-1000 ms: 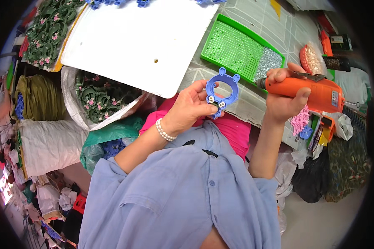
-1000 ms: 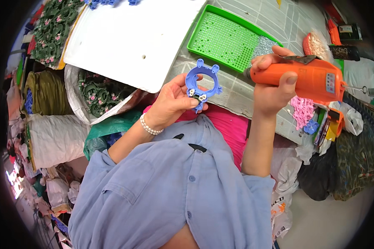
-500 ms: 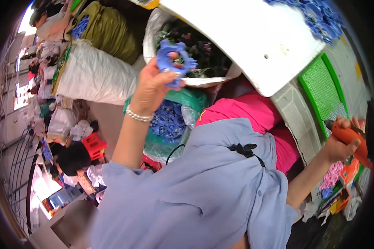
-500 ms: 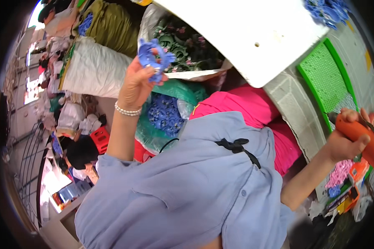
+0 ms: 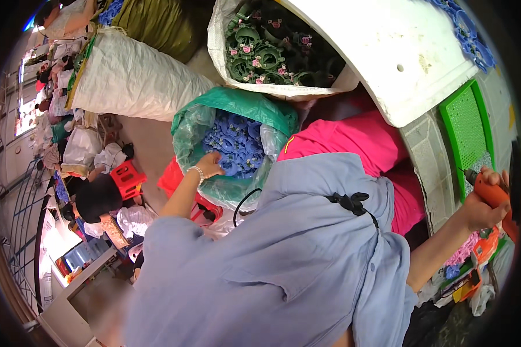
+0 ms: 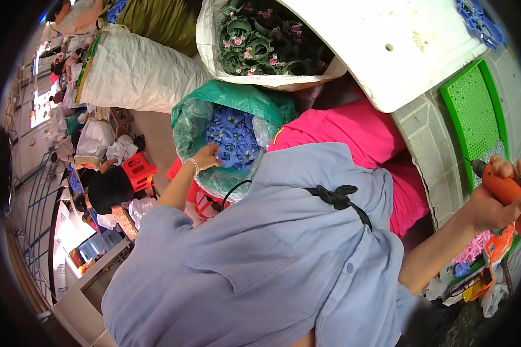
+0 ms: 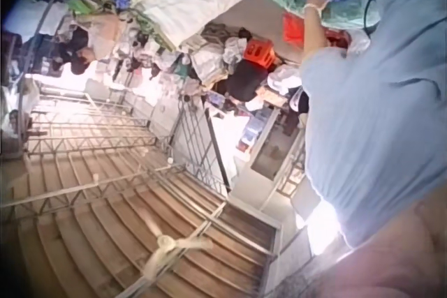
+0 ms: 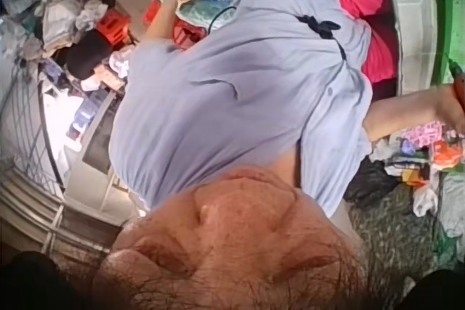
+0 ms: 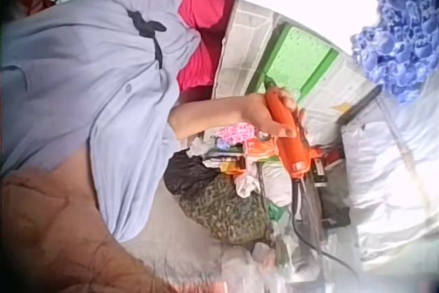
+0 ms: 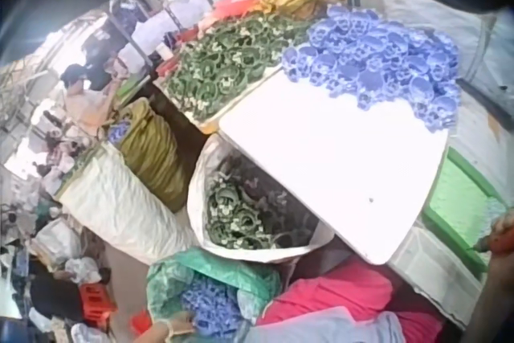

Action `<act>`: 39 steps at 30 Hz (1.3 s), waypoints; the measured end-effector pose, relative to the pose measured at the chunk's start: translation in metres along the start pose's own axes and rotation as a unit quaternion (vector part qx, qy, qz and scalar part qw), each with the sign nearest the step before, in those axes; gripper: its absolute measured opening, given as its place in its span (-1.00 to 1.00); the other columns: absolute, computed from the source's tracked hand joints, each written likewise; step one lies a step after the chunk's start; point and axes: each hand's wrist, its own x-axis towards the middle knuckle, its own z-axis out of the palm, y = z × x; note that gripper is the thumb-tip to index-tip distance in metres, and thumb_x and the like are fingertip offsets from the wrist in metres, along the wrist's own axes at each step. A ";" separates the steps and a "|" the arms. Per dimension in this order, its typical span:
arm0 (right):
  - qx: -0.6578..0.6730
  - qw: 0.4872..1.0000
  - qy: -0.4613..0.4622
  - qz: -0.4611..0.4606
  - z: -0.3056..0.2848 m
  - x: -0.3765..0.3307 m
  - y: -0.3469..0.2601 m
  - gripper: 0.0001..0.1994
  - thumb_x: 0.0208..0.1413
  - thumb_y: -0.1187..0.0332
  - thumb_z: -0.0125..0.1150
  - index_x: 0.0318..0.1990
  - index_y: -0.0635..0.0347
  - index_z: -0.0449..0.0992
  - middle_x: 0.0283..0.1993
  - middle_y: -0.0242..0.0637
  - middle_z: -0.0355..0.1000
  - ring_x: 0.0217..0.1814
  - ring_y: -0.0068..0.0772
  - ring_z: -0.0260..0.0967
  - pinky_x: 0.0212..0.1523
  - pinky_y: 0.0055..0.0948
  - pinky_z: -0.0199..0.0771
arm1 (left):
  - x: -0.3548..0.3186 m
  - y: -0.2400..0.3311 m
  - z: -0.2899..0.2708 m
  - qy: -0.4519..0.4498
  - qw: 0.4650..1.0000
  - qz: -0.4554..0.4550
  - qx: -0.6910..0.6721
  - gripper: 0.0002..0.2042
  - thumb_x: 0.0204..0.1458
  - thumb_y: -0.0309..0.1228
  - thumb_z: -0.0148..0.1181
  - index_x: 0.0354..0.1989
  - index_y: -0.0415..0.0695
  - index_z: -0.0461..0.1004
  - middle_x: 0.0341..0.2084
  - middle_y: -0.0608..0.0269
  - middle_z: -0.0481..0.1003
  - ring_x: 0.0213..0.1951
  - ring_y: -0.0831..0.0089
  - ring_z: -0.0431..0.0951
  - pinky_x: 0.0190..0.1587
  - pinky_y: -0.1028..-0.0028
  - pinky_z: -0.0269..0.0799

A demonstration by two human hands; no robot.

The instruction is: Manually assembling plastic toy components using a handheld assembly tool.

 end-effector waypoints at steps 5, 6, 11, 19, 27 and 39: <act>-0.031 0.999 0.011 -0.004 -0.007 0.007 -0.003 -0.36 -0.05 -0.12 0.02 -0.12 0.41 0.38 -0.41 -0.18 0.31 -0.34 -0.25 0.20 -0.04 -0.13 0.18 | 0.013 0.016 0.033 0.016 0.989 0.005 0.149 -0.51 -0.40 -0.44 0.31 -0.15 -0.18 0.39 -0.33 0.03 0.50 -0.25 0.17 0.51 -0.19 0.34 0.40; -0.036 0.999 0.022 -0.009 -0.003 0.008 -0.006 -0.37 -0.05 -0.13 0.02 -0.13 0.40 0.38 -0.41 -0.18 0.30 -0.33 -0.25 0.20 -0.04 -0.13 0.18 | 0.018 0.011 0.038 0.023 0.975 0.040 0.218 -0.54 -0.36 -0.47 0.26 -0.14 -0.16 0.40 -0.29 -0.01 0.50 -0.22 0.13 0.50 -0.17 0.31 0.40; -0.001 1.000 0.020 -0.001 0.024 -0.011 0.005 -0.34 -0.03 -0.15 0.04 -0.06 0.37 0.29 -0.40 -0.22 0.28 -0.33 -0.31 0.22 -0.06 -0.21 0.18 | 0.039 -0.015 0.058 0.011 0.924 0.078 0.373 -0.58 -0.29 -0.47 0.20 -0.12 -0.10 0.42 -0.22 -0.04 0.48 -0.13 0.03 0.47 -0.08 0.25 0.39; 0.015 0.999 0.041 -0.025 0.029 -0.031 -0.002 -0.43 0.02 -0.03 0.09 -0.04 0.33 0.26 -0.44 -0.30 0.25 -0.41 -0.45 0.15 -0.28 -0.44 0.21 | 0.049 -0.021 0.093 0.109 0.903 0.013 0.415 -0.82 -0.20 -0.47 0.11 -0.35 -0.09 0.49 -0.32 0.03 0.51 -0.22 0.08 0.51 -0.19 0.22 0.44; -0.005 0.998 0.053 -0.034 0.037 -0.037 -0.003 -0.43 0.01 -0.02 0.11 -0.05 0.34 0.24 -0.44 -0.32 0.25 -0.39 -0.48 0.19 -0.33 -0.53 0.23 | 0.045 -0.017 0.099 0.195 0.883 0.017 0.427 -0.84 -0.18 -0.46 0.06 -0.38 -0.13 0.50 -0.36 0.04 0.52 -0.24 0.16 0.51 -0.12 0.29 0.38; -0.078 0.996 0.028 -0.034 0.055 -0.023 -0.005 -0.51 0.07 0.04 0.10 -0.05 0.31 0.25 -0.43 -0.30 0.37 -0.41 -0.49 0.31 -0.31 -0.48 0.33 | 0.032 -0.006 0.065 0.098 0.921 -0.010 0.377 -0.58 -0.27 -0.24 0.19 -0.17 -0.15 0.49 -0.17 -0.09 0.45 -0.09 0.01 0.44 -0.04 0.21 0.38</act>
